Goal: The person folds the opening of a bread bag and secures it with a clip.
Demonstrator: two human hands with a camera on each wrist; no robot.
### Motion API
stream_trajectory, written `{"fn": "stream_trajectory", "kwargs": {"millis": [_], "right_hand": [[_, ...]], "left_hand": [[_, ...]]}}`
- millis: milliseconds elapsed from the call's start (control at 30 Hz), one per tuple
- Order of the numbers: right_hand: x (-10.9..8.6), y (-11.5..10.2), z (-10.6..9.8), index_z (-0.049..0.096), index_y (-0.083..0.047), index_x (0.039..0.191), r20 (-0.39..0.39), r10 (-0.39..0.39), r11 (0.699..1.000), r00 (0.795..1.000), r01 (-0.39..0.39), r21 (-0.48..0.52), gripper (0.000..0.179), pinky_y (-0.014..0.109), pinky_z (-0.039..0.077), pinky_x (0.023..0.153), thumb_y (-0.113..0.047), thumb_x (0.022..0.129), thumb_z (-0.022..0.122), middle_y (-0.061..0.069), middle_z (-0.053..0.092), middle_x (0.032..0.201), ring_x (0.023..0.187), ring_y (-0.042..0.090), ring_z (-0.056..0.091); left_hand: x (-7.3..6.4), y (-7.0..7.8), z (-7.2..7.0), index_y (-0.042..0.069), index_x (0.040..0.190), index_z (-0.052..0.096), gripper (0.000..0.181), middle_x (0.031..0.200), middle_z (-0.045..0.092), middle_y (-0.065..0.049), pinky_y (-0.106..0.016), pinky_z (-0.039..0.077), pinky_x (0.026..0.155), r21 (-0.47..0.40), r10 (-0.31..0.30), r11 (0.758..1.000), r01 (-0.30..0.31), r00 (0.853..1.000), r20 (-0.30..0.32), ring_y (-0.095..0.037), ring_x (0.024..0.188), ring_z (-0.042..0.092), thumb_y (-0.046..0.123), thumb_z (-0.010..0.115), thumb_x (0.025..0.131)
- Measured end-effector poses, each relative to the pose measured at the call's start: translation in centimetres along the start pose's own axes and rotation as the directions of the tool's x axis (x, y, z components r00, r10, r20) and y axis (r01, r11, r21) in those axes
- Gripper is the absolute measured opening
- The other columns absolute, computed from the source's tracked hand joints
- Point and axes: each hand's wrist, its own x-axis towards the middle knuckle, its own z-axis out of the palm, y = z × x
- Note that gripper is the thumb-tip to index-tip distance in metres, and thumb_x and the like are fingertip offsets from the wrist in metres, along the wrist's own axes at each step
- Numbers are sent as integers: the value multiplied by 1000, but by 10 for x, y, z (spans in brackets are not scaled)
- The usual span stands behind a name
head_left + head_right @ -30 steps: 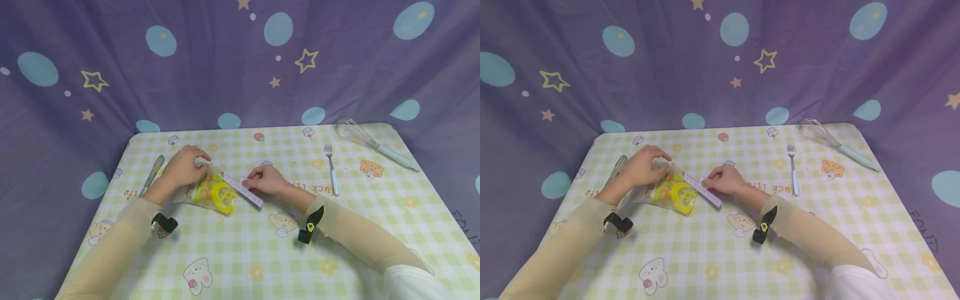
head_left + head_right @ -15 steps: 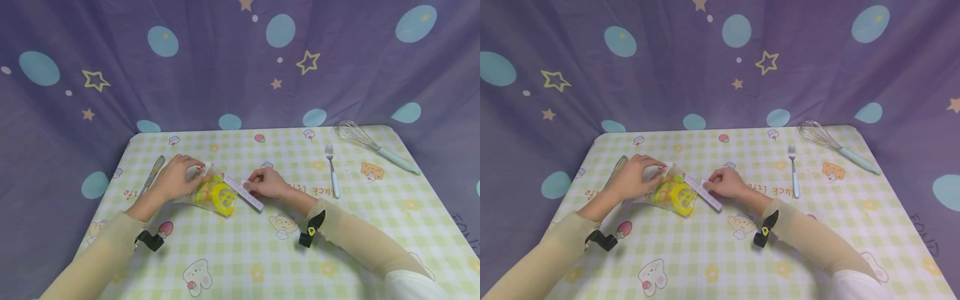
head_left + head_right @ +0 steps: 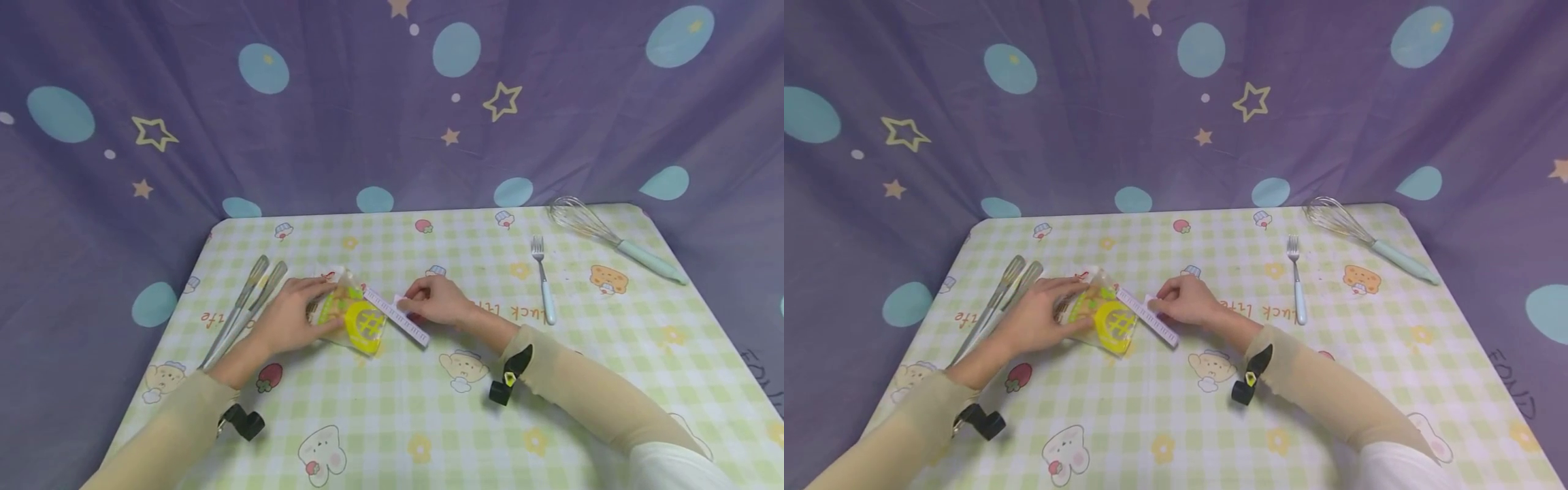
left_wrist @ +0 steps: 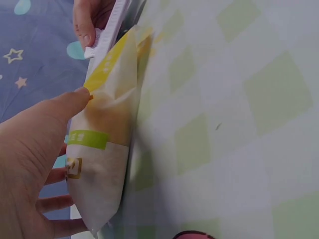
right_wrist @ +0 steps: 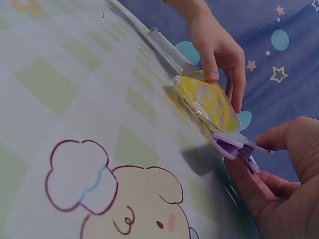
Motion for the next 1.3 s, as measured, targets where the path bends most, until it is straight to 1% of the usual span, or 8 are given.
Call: {"fn": "stream_trajectory", "kwargs": {"millis": [133, 200, 367, 500, 767, 1000, 1300], "right_hand": [[0, 2, 0, 77, -10, 107, 5, 2, 1000, 1000, -2, -15, 23, 27, 61, 70, -30, 95, 80, 4, 77, 88, 74, 16, 74], [1, 2, 0, 78, -10, 109, 17, 9, 1000, 1000, -9, -6, 25, 27, 62, 72, -31, 96, 80, 4, 77, 89, 76, 16, 74], [1, 1, -3, 78, -5, 114, 69, 37, 997, 997, -41, 69, 30, 30, 65, 75, -28, 96, 80, 7, 80, 90, 77, 16, 77], [0, -1, -4, 77, -1, 113, 95, 51, 992, 994, -61, 113, 28, 31, 65, 75, -23, 97, 79, 10, 80, 91, 76, 16, 77], [3, -4, -2, 76, -1, 110, 90, 57, 991, 994, -68, 118, 24, 30, 65, 74, -20, 96, 79, 10, 77, 87, 74, 16, 76], [10, -5, 0, 77, 0, 108, 93, 48, 989, 995, -60, 135, 22, 32, 65, 72, -18, 96, 80, 11, 77, 87, 72, 17, 76], [17, -10, 4, 77, -2, 107, 79, 78, 985, 994, -89, 147, 19, 31, 65, 72, -18, 95, 81, 11, 75, 85, 73, 19, 76]], "left_hand": [[-1, -1, 3, 16, 149, 64, 76, 158, 57, -16, -64, 47, 114, -1, -11, 1000, 11, 1000, 4, -42, 144, 50, 54, 84, 86], [-1, -1, 4, 16, 149, 63, 77, 158, 56, -16, -63, 48, 113, 9, -10, 1000, 10, 1000, 6, -42, 144, 50, 54, 85, 86], [1, -1, 5, 15, 148, 64, 78, 153, 60, -16, -61, 50, 111, 23, 4, 1000, -4, 1000, -5, -40, 140, 53, 54, 86, 84], [1, -2, 6, 15, 147, 65, 78, 150, 63, -15, -59, 52, 109, 23, 19, 1000, -19, 1000, -13, -39, 136, 55, 54, 87, 83], [2, -2, 5, 15, 146, 66, 77, 149, 63, -14, -59, 52, 108, 32, 28, 999, -27, 999, -19, -39, 134, 56, 53, 88, 83], [2, -2, 6, 15, 146, 66, 78, 149, 63, -13, -58, 53, 107, 34, 23, 999, -23, 1000, -15, -37, 132, 56, 54, 88, 83], [3, -3, 5, 17, 146, 67, 77, 148, 64, -13, -59, 55, 105, 31, 18, 999, -18, 1000, -15, -37, 132, 57, 56, 87, 82]]}}
